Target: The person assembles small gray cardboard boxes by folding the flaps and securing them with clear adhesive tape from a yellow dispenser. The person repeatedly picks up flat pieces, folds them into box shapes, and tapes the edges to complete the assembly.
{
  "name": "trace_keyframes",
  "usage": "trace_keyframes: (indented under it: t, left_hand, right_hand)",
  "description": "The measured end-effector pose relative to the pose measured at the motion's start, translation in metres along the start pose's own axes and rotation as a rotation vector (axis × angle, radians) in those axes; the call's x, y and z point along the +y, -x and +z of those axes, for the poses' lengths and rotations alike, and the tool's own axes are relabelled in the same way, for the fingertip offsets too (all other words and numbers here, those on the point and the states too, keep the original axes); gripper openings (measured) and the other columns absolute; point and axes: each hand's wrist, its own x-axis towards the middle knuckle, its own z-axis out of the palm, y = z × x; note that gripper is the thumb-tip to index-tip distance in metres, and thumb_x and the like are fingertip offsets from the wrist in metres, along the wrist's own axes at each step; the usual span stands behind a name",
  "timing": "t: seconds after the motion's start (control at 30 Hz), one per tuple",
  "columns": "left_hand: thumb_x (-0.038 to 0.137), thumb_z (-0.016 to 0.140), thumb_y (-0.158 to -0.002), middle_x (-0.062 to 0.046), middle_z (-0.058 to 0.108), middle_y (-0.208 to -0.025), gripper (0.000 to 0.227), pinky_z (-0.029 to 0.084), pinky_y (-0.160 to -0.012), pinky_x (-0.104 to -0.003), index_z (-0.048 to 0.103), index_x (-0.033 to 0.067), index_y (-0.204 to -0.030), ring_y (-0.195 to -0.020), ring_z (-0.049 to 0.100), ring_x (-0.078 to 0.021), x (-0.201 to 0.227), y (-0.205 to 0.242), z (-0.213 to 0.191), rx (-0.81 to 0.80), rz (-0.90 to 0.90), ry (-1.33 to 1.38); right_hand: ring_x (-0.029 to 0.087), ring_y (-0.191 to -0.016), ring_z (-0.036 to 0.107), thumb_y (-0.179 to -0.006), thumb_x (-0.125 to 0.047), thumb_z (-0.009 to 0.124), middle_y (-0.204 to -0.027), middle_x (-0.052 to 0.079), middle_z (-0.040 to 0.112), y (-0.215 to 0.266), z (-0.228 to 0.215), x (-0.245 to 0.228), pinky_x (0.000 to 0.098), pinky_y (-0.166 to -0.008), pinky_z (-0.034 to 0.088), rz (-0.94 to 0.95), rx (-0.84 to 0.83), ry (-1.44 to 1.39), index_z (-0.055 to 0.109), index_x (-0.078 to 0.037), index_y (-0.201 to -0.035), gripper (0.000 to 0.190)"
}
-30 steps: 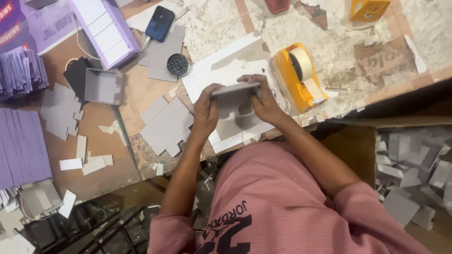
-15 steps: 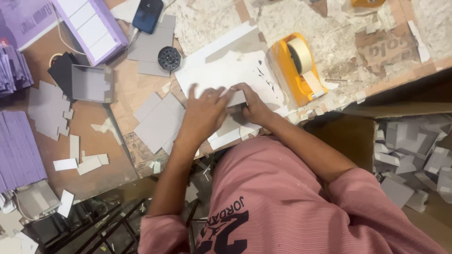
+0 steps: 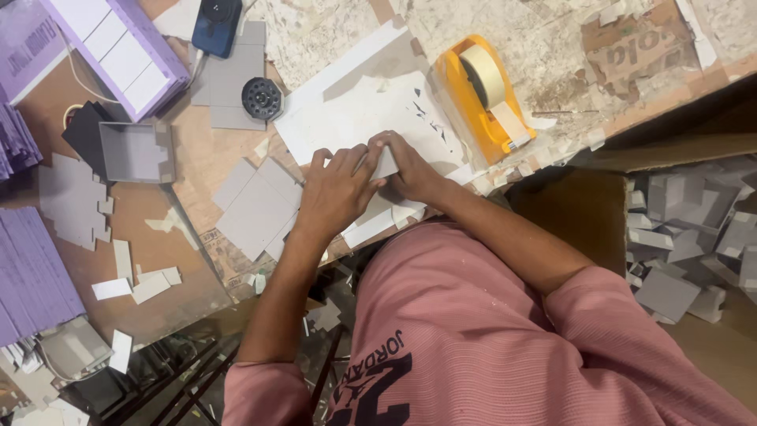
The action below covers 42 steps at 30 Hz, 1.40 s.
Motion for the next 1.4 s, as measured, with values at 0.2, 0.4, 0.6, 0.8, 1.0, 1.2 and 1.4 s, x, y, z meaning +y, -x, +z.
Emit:
trace_keyframes:
  t: [0.2, 0.4, 0.6, 0.8, 1.0, 1.2, 1.4]
  left_hand:
    - [0.041, 0.064, -0.101, -0.009, 0.066, -0.125, 0.059, 0.043, -0.088, -0.046, 0.051, 0.0107, -0.150, -0.102, 0.064, -0.0236, -0.001, 0.003, 0.003, -0.017, -0.017, 0.016]
    - [0.042, 0.060, -0.101, -0.010, 0.066, -0.124, 0.055, 0.044, -0.088, -0.046, 0.056, 0.0103, -0.146, -0.103, 0.063, -0.0224, 0.000, 0.000, 0.011, -0.009, -0.031, -0.019]
    - [0.040, 0.060, -0.101, -0.008, 0.066, -0.123, 0.054, 0.043, -0.084, -0.040, 0.056, 0.0093, -0.145, -0.099, 0.061, -0.0216, 0.003, 0.006, 0.007, 0.016, -0.042, 0.012]
    - [0.039, 0.061, -0.101, -0.009, 0.066, -0.121, 0.053, 0.043, -0.081, -0.038, 0.056, 0.0094, -0.145, -0.095, 0.061, -0.0217, 0.005, 0.001, 0.005, -0.006, -0.073, 0.049]
    - [0.040, 0.058, -0.099, -0.009, 0.067, -0.120, 0.055, 0.043, -0.080, -0.039, 0.055, 0.0090, -0.144, -0.097, 0.062, -0.0220, 0.005, 0.001, 0.007, 0.048, -0.031, 0.061]
    - [0.040, 0.057, -0.103, -0.009, 0.067, -0.118, 0.053, 0.043, -0.078, -0.038, 0.055, 0.0088, -0.146, -0.094, 0.061, -0.0219, 0.003, 0.002, 0.009, -0.045, -0.072, 0.052]
    - [0.041, 0.057, -0.101, -0.006, 0.067, -0.115, 0.054, 0.043, -0.079, -0.038, 0.057, 0.0104, -0.145, -0.096, 0.062, -0.0214, 0.006, 0.005, 0.001, 0.073, -0.038, 0.006]
  right_hand:
    - [0.045, -0.130, 0.045, -0.075, 0.011, 0.066, -0.135, 0.028, 0.047, -0.001, -0.014, -0.029, 0.0483, -0.110, 0.042, 0.019, -0.014, 0.202, 0.040, 0.003, -0.141, 0.072]
    - [0.045, -0.134, 0.046, -0.083, -0.006, 0.073, -0.137, 0.023, 0.056, 0.067, -0.087, -0.086, 0.0580, -0.112, 0.041, 0.263, 0.275, 0.864, 0.063, -0.003, -0.122, 0.040]
    - [0.032, -0.099, 0.064, -0.111, -0.019, 0.060, -0.110, 0.023, 0.066, 0.074, -0.170, -0.083, 0.0441, -0.090, 0.051, 0.582, 0.386, 0.588, 0.070, 0.004, -0.126, 0.029]
    - [0.016, -0.078, 0.067, -0.102, -0.026, 0.065, -0.092, 0.009, 0.071, 0.066, -0.184, -0.072, 0.0278, -0.064, 0.053, 0.872, 0.351, -0.058, 0.069, 0.004, -0.115, 0.033]
    - [0.022, -0.080, 0.068, -0.099, -0.017, 0.073, -0.093, 0.015, 0.070, 0.077, -0.182, -0.043, 0.0312, -0.068, 0.056, 0.874, 0.448, -0.258, 0.066, 0.012, -0.113, 0.032]
    - [0.027, -0.109, 0.069, -0.100, -0.009, 0.065, -0.129, 0.020, 0.063, 0.096, -0.178, -0.035, 0.0409, -0.093, 0.061, 0.798, 0.585, -0.507, 0.060, 0.011, -0.124, 0.031]
    - [0.030, -0.130, 0.063, -0.099, -0.007, 0.067, -0.156, 0.012, 0.051, 0.123, -0.167, -0.023, 0.0484, -0.104, 0.054, 0.589, 0.549, -0.604, 0.064, -0.002, -0.100, 0.006]
